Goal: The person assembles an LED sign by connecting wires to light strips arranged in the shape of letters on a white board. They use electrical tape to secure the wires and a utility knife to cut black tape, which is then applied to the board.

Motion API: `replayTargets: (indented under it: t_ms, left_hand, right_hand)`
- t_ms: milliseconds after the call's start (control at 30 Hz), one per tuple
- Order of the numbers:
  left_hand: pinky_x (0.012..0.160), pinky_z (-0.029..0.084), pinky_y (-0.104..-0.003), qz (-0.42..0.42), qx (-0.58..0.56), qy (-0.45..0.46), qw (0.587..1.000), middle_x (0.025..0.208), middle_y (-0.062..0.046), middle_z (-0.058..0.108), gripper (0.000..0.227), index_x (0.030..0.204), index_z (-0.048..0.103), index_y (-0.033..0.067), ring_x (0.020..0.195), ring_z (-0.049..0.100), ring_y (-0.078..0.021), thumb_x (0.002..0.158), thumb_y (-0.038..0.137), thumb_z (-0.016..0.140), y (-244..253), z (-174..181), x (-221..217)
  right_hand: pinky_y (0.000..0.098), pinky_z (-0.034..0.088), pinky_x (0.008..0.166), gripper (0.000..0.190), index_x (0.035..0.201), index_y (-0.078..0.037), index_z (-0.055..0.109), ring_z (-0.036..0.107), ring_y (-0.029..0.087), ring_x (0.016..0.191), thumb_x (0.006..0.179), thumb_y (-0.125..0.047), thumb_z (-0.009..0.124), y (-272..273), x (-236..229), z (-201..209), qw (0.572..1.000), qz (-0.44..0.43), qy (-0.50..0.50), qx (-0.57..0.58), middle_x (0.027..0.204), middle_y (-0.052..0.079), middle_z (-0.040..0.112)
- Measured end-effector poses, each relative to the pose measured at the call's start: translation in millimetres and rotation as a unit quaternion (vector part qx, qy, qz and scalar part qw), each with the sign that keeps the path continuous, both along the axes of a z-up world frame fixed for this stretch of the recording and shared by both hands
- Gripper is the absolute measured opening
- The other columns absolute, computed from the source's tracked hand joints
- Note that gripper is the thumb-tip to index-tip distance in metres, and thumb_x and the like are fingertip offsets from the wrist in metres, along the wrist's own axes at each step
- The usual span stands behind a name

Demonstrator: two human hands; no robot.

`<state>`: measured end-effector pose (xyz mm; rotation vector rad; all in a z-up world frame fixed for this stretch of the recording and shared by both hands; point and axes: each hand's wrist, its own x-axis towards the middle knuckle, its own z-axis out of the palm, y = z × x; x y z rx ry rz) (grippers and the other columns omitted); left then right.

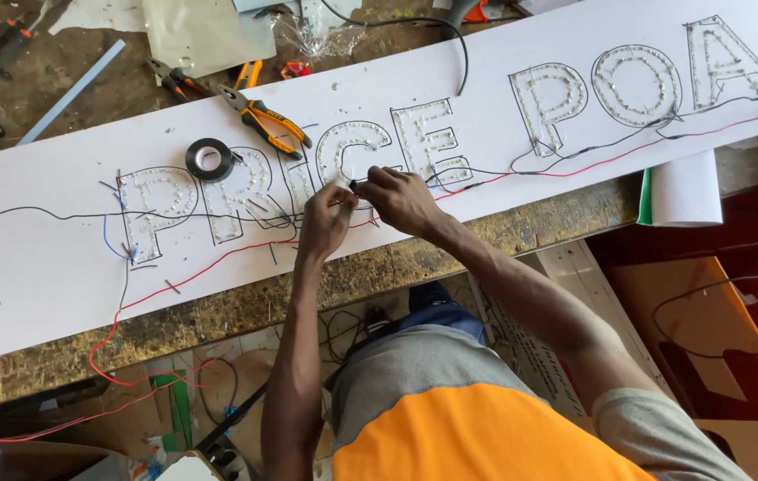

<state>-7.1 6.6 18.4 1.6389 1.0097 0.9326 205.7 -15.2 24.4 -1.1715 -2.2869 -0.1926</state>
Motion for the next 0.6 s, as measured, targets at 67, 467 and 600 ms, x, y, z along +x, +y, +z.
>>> replayTargets:
  t_ms: [67,467,600]
  left_hand:
    - [0.112,0.051,-0.062,-0.019,0.029,-0.011,0.999,0.104,-0.021,0.08,0.043,0.141,0.049,0.0019,0.113,0.078,-0.0422,0.103,-0.001,0.07,-13.2,9.6,-8.8]
    - [0.101,0.056,-0.045,0.03,0.318,0.093,0.943,0.112,-0.006,0.064,0.039,0.14,0.064,0.0111,0.108,0.07,-0.0303,0.104,-0.003,0.07,-15.7,-46.9,-4.3]
    - [0.1,0.056,-0.044,-0.016,0.351,0.131,0.927,0.121,-0.005,0.055,0.023,0.129,0.064,0.0108,0.111,0.068,-0.0288,0.11,0.001,0.073,-15.5,-36.6,-8.0]
  right_hand:
    - [0.0344,0.06,0.054,0.011,0.106,-0.015,0.079,0.07,0.022,0.075,0.113,-0.02,0.071,2.1,0.5,0.6,1.0,0.002,-0.013,-0.015,0.09,0.002,0.062]
    - [0.0329,0.065,0.072,0.03,0.124,0.001,0.079,0.066,0.016,0.08,0.109,-0.024,0.07,27.3,18.1,46.6,0.712,0.042,0.251,-0.655,0.082,0.005,0.06]
    - [0.0315,0.064,0.068,0.025,0.121,0.006,0.072,0.067,0.014,0.078,0.111,-0.016,0.065,28.3,25.2,35.6,0.659,0.026,0.314,-0.683,0.089,0.005,0.06]
